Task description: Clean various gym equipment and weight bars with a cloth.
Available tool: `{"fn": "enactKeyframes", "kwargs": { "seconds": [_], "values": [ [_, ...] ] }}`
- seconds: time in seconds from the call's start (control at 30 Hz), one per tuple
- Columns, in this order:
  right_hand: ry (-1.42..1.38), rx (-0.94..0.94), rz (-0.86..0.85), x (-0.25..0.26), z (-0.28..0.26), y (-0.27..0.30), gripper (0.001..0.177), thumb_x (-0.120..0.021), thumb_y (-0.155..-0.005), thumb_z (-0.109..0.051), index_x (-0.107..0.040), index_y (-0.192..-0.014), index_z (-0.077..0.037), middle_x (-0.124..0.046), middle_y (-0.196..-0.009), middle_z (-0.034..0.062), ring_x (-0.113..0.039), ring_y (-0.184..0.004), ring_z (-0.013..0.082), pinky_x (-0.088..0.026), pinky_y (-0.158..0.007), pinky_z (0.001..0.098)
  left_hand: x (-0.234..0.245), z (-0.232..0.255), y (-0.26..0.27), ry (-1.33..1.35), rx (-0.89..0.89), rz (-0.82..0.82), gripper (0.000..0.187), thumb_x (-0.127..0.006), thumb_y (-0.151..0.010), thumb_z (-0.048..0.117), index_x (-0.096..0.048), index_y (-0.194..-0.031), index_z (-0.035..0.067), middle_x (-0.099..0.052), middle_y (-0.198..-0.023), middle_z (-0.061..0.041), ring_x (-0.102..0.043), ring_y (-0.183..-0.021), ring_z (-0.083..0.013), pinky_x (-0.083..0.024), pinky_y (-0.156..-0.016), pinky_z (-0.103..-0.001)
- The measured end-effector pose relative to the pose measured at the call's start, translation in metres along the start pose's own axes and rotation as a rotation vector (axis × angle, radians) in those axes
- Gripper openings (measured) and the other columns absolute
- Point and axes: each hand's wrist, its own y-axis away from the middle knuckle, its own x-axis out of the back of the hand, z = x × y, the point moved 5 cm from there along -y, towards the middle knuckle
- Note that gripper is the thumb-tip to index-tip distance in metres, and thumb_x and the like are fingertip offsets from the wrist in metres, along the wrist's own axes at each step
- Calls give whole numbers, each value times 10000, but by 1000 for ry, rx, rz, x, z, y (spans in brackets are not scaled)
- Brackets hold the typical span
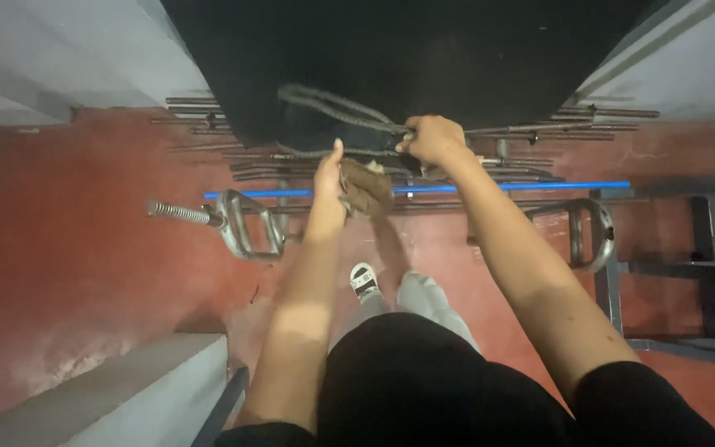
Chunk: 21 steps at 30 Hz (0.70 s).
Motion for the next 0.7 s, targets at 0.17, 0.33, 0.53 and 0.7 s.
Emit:
{"fn": "enactKeyframes", "kwargs": {
  "seconds": [0.17, 0.33, 0.53, 0.7],
  "values": [
    [198, 61, -142, -12, 18, -53, 553, -793, -761, -420, -717, -1276, -235, -745, -1133, 132, -697, -1085, 341, -549, -899, 464, 19, -46, -41, -11, 96, 104, 457, -652, -967, 525, -644, -996, 69, -701, -869, -120, -706, -759, -299, -583, -697, -481],
    [189, -31, -599, -74, 108, -92, 705, -873, -687, -420, -697, -1321, -169, -720, -1254, 138, -683, -1156, 334, -538, -957, 479, -47, -66, -3, 484, 191, -279, 668, -540, -1008, 609, -658, -1136, -37, -728, -1064, -185, -716, -994, -339, -571, -940, -480],
    [-139, -99, -716, -143, 246, -145, 699, -908, -653, -321, -693, -1295, -150, -701, -1324, 136, -637, -1222, 321, -514, -1003, 488, -68, -94, -29, 522, 171, -263, 647, -541, -984, 578, -649, -1164, -34, -710, -1123, -174, -697, -1047, -308, -569, -970, -452],
    [126, -147, -734, -91, 210, -167, 479, -817, -737, -289, -776, -1188, -132, -743, -1250, 136, -695, -1137, 319, -554, -940, 486, -49, -133, -67, 593, 210, -169, 633, -569, -944, 579, -651, -1138, -17, -708, -1065, -166, -713, -952, -303, -607, -861, -441]
  ]
}}
